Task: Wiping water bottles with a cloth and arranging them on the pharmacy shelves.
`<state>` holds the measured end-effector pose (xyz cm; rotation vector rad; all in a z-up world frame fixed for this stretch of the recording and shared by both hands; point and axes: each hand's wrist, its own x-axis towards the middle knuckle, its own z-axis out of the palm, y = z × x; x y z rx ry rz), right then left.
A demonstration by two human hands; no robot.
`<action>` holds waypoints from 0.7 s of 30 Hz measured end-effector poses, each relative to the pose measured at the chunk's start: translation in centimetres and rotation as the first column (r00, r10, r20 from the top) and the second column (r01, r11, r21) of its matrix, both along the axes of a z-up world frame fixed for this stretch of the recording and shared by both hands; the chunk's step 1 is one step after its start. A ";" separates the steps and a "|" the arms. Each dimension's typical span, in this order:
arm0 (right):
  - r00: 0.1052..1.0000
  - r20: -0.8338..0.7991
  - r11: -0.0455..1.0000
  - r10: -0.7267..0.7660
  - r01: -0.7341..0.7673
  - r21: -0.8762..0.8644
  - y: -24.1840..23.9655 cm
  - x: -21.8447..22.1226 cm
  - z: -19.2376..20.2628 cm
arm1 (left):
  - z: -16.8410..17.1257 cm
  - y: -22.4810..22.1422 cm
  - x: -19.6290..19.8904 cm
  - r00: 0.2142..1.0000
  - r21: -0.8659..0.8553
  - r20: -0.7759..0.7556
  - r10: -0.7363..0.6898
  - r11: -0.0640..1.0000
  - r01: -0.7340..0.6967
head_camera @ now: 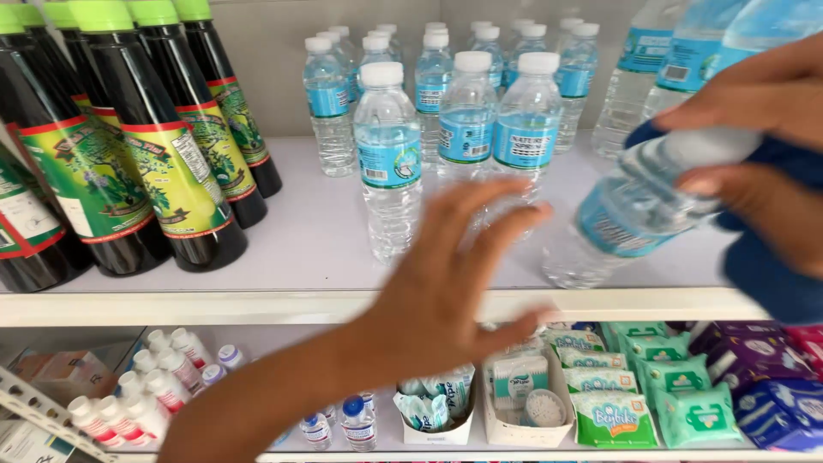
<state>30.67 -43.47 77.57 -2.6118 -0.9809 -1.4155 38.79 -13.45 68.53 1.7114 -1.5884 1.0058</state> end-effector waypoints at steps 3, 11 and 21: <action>0.992 0.086 0.995 -0.096 0.094 0.024 6.9 -3.9 -0.4 | -2.5 -3.0 -2.9 0.982 -0.050 -0.131 -0.135 0.990 0.129; 0.988 0.089 0.899 -0.128 0.077 0.432 11.1 -11.0 -12.7 | -8.9 -3.5 -2.4 0.977 -0.253 -0.047 -0.206 0.949 0.188; 0.958 0.131 0.604 -0.254 0.051 0.795 24.0 -8.3 -32.1 | -25.0 5.2 -7.4 0.473 -0.265 -0.796 -0.378 0.920 0.288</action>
